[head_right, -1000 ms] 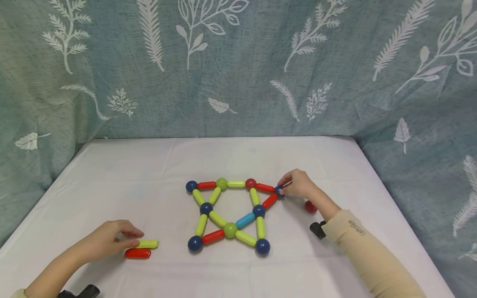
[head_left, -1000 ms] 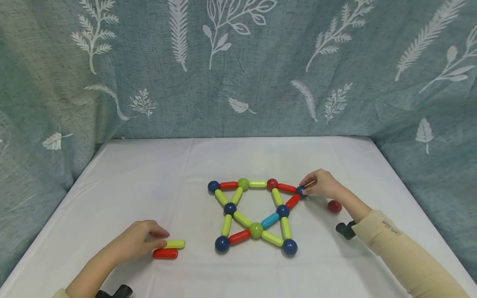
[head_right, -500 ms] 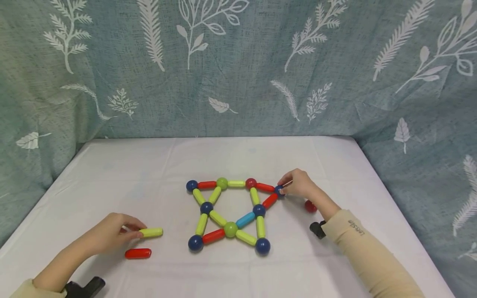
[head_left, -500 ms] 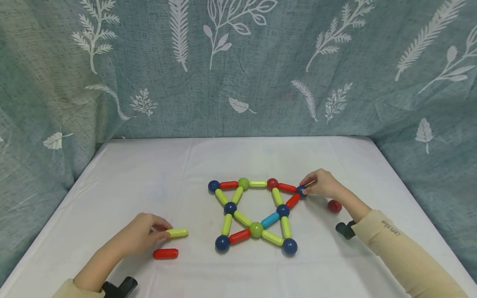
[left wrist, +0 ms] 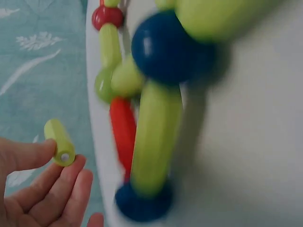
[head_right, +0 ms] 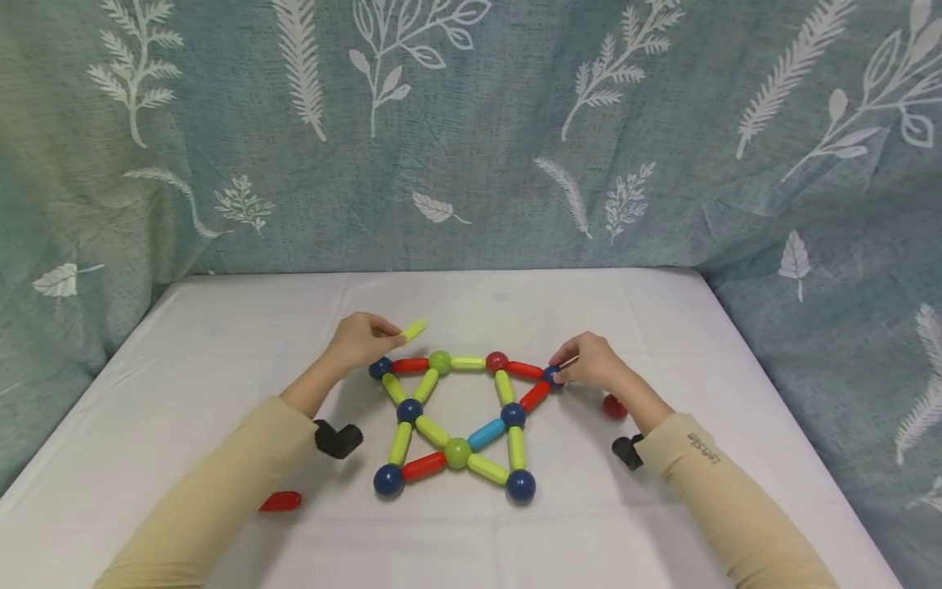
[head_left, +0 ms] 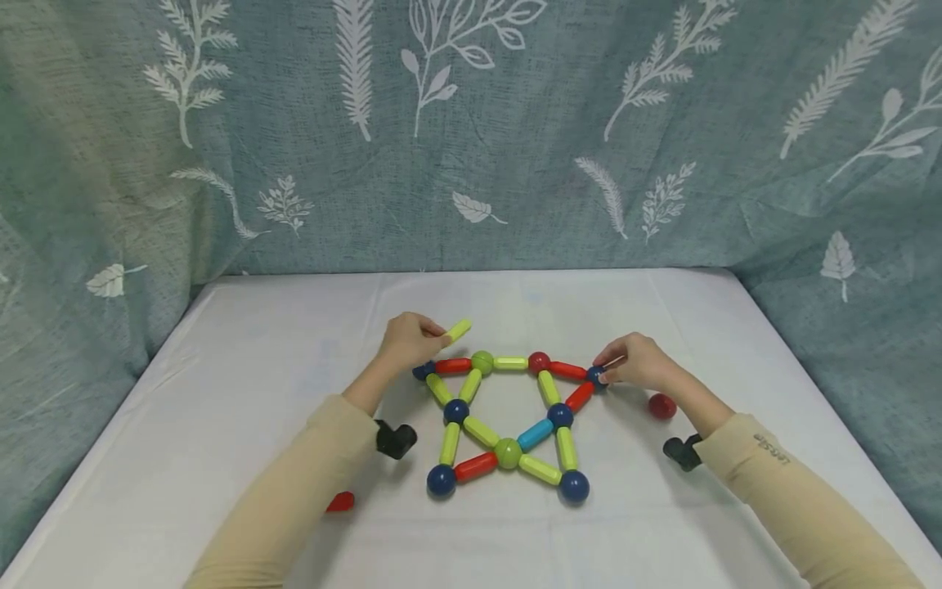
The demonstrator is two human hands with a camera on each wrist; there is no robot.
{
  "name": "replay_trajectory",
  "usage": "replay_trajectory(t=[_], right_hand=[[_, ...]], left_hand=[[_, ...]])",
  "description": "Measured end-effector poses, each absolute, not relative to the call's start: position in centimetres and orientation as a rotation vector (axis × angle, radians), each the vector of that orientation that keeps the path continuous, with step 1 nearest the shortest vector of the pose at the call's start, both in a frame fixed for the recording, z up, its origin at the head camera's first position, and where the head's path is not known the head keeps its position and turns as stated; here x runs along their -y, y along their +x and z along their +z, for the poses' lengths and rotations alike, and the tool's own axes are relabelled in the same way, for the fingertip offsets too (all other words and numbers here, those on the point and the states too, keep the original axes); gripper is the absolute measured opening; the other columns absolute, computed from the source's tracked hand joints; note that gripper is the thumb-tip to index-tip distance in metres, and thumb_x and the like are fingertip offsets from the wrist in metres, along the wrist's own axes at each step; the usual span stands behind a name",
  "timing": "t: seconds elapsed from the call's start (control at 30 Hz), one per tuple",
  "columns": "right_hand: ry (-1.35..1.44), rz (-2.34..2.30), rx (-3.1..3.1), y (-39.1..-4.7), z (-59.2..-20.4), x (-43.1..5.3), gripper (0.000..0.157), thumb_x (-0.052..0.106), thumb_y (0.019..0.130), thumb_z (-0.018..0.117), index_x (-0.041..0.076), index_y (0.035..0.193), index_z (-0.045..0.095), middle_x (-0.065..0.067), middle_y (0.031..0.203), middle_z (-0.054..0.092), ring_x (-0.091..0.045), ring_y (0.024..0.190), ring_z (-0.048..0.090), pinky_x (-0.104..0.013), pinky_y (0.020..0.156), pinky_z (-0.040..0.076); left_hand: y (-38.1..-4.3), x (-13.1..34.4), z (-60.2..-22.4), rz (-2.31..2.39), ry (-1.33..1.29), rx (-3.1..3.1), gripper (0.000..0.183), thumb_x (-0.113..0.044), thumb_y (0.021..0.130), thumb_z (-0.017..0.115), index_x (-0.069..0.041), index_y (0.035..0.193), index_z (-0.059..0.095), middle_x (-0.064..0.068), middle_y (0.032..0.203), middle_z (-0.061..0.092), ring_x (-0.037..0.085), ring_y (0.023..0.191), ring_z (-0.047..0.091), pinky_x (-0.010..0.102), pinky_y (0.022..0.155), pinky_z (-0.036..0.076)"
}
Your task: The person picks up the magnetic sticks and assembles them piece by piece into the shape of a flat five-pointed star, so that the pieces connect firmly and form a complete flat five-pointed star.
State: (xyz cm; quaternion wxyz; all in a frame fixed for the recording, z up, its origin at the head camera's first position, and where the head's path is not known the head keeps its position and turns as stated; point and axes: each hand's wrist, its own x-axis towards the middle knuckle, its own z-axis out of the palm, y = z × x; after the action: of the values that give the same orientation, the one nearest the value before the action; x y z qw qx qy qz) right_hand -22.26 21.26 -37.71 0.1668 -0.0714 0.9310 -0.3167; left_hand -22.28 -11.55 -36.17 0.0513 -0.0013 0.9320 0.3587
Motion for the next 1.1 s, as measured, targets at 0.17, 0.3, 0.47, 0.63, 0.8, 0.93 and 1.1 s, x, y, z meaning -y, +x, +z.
replay_trajectory(t=[0.17, 0.3, 0.47, 0.63, 0.8, 0.93, 1.1], right_hand=[[-0.200, -0.904, -2.647, -22.3, -37.8, -21.2, 0.024, 0.002, 0.077, 0.069, -0.003, 0.101, 0.066, -0.019, 0.102, 0.064, -0.030, 0.093, 0.061, -0.035, 0.076, 0.051], [-0.223, -0.909, -2.644, -22.3, -37.9, -21.2, 0.023, 0.002, 0.078, 0.069, -0.004, 0.100, 0.066, -0.019, 0.100, 0.065, -0.029, 0.092, 0.061, -0.034, 0.075, 0.052], [-0.229, -0.911, -2.650, -22.2, -37.8, -21.2, 0.023, 0.002, 0.078, 0.069, -0.004, 0.100, 0.066, -0.019, 0.100, 0.065, -0.028, 0.091, 0.062, -0.034, 0.075, 0.052], [-0.224, -0.912, -2.652, -22.2, -37.7, -21.3, 0.023, 0.002, 0.078, 0.068, -0.004, 0.100, 0.066, -0.020, 0.100, 0.064, -0.029, 0.091, 0.062, -0.035, 0.075, 0.052], [-0.222, -0.905, -2.654, -22.2, -37.7, -21.2, 0.023, 0.002, 0.078, 0.068, -0.004, 0.100, 0.066, -0.020, 0.100, 0.064, -0.028, 0.090, 0.062, -0.035, 0.075, 0.052], [-0.216, -0.901, -2.657, -22.2, -37.7, -21.1, 0.023, 0.002, 0.078, 0.069, -0.004, 0.100, 0.066, -0.019, 0.100, 0.065, -0.027, 0.089, 0.062, -0.035, 0.075, 0.052], [-0.209, -0.898, -2.661, -22.1, -37.7, -21.0, 0.023, 0.003, 0.078, 0.069, -0.003, 0.100, 0.066, -0.019, 0.100, 0.065, -0.027, 0.089, 0.062, -0.035, 0.074, 0.052]], left_hand=[[-23.3, 7.7, -37.8, 1.185, -0.208, -2.779, 0.025, -0.027, 0.083, 0.066, -0.006, 0.097, 0.071, 0.008, 0.096, 0.065, 0.021, 0.086, 0.059, 0.030, 0.070, 0.047], [-23.4, 5.9, -38.2, 1.102, -0.312, -2.788, 0.025, -0.032, 0.082, 0.067, -0.011, 0.094, 0.071, 0.004, 0.091, 0.067, 0.018, 0.075, 0.060, 0.028, 0.063, 0.044], [-23.5, 4.9, -38.5, 0.966, -0.358, -2.835, 0.022, -0.032, 0.080, 0.067, -0.013, 0.091, 0.071, 0.002, 0.087, 0.066, 0.018, 0.072, 0.058, 0.034, 0.072, 0.041], [-23.5, 4.6, -38.9, 0.918, -0.356, -2.856, 0.021, -0.029, 0.080, 0.065, -0.012, 0.090, 0.071, 0.004, 0.089, 0.066, 0.021, 0.076, 0.057, 0.040, 0.080, 0.039], [-23.6, 4.4, -39.0, 0.873, -0.375, -2.858, 0.021, -0.027, 0.079, 0.063, -0.011, 0.091, 0.071, 0.005, 0.089, 0.065, 0.021, 0.077, 0.057, 0.040, 0.081, 0.039], [-23.5, 4.6, -39.0, 0.892, -0.362, -2.869, 0.021, -0.026, 0.079, 0.064, -0.012, 0.092, 0.072, 0.005, 0.089, 0.066, 0.021, 0.076, 0.057, 0.040, 0.080, 0.040], [-23.1, 5.6, -38.9, 0.944, -0.178, -2.898, 0.025, -0.028, 0.084, 0.062, -0.011, 0.099, 0.071, 0.005, 0.097, 0.067, 0.021, 0.083, 0.059, 0.040, 0.079, 0.042]])
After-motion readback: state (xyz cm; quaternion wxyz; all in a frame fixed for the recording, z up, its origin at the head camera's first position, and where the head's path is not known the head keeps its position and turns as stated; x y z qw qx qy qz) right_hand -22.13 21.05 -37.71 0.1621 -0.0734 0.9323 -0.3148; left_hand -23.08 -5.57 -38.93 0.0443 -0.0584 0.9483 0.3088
